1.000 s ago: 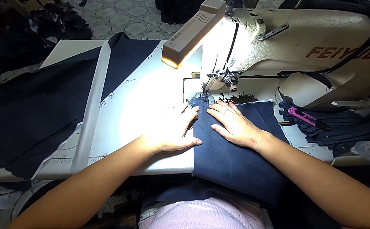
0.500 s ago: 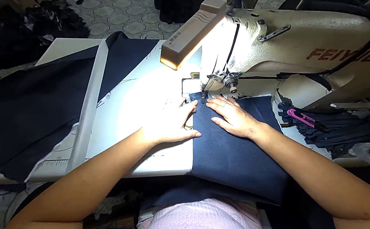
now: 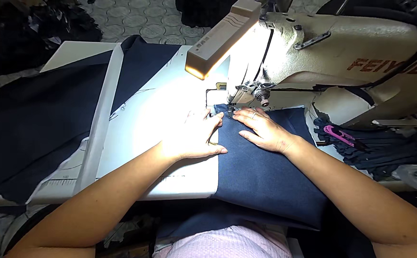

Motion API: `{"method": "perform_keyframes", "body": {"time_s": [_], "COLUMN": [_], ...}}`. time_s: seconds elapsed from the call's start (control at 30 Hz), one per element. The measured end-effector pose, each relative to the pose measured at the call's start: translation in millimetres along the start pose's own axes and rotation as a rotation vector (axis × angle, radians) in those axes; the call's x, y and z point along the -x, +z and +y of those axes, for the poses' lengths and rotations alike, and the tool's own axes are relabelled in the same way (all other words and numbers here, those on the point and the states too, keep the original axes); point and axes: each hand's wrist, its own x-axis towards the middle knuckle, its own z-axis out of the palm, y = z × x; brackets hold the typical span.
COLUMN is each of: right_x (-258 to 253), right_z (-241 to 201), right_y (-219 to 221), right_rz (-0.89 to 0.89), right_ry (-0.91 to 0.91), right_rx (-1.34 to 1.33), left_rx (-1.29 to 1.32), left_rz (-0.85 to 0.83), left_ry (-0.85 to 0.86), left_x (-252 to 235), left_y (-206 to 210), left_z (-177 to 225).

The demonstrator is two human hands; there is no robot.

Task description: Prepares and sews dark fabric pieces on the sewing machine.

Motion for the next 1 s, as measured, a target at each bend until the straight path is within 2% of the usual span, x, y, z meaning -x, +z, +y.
{"method": "perform_keyframes", "body": {"time_s": [0.27, 0.33, 0.43, 0.47, 0.5, 0.57, 0.63, 0.67, 0.73, 0.8, 0.87, 0.9, 0.93, 0.97, 1.0], "right_x": [-9.4, -8.1, 7.8, 21.4, 40.5, 88.3, 139.6, 163.0, 193.9, 204.4, 205.6, 206.3, 207.2, 208.4, 209.8], "right_z": [15.2, 5.8, -28.5, -39.1, -48.9, -67.2, -88.5, -98.3, -111.7, -123.6, -130.2, -131.8, -133.8, -135.8, -136.4], "right_y": [-2.1, -8.9, -33.5, -39.2, -41.8, -37.3, -19.2, -5.6, 22.9, 35.0, 31.1, 27.2, 21.7, 13.3, 3.1], "right_rz": [-0.009, -0.075, -0.241, -0.209, -0.101, 0.258, 0.608, 0.730, 0.915, 0.970, 0.958, 0.931, 0.897, 0.860, 0.818], "right_ry": [-0.071, 0.016, 0.308, 0.386, 0.446, 0.545, 0.696, 0.800, 1.018, 1.212, 1.272, 1.235, 1.185, 1.146, 1.126], "right_rx": [-0.086, -0.046, 0.103, 0.142, 0.162, 0.171, 0.182, 0.162, -0.087, -0.651, -1.213, -1.373, -1.411, -1.330, -1.128], "left_rx": [-0.010, -0.034, -0.068, -0.084, -0.099, -0.121, -0.128, -0.126, -0.118, -0.113, -0.109, -0.108, -0.105, -0.098, -0.088], "left_rz": [0.017, -0.023, -0.009, 0.013, 0.062, 0.153, 0.198, 0.206, 0.221, 0.220, 0.216, 0.218, 0.221, 0.224, 0.235], "left_ry": [0.075, 0.103, 0.131, 0.121, 0.114, 0.089, 0.073, 0.070, 0.074, 0.073, 0.074, 0.076, 0.077, 0.075, 0.072], "left_x": [3.3, 19.0, 52.2, 63.1, 73.3, 87.2, 91.5, 91.7, 90.3, 89.6, 89.2, 89.2, 89.5, 90.0, 90.8], "left_y": [3.8, 10.9, 32.7, 41.0, 50.2, 64.8, 70.6, 71.0, 70.7, 70.4, 69.4, 69.0, 68.4, 67.7, 66.9], "left_z": [2.0, 19.6, 54.4, 64.8, 72.3, 80.3, 81.8, 81.5, 80.3, 79.5, 78.4, 78.3, 79.1, 80.8, 83.0]}}
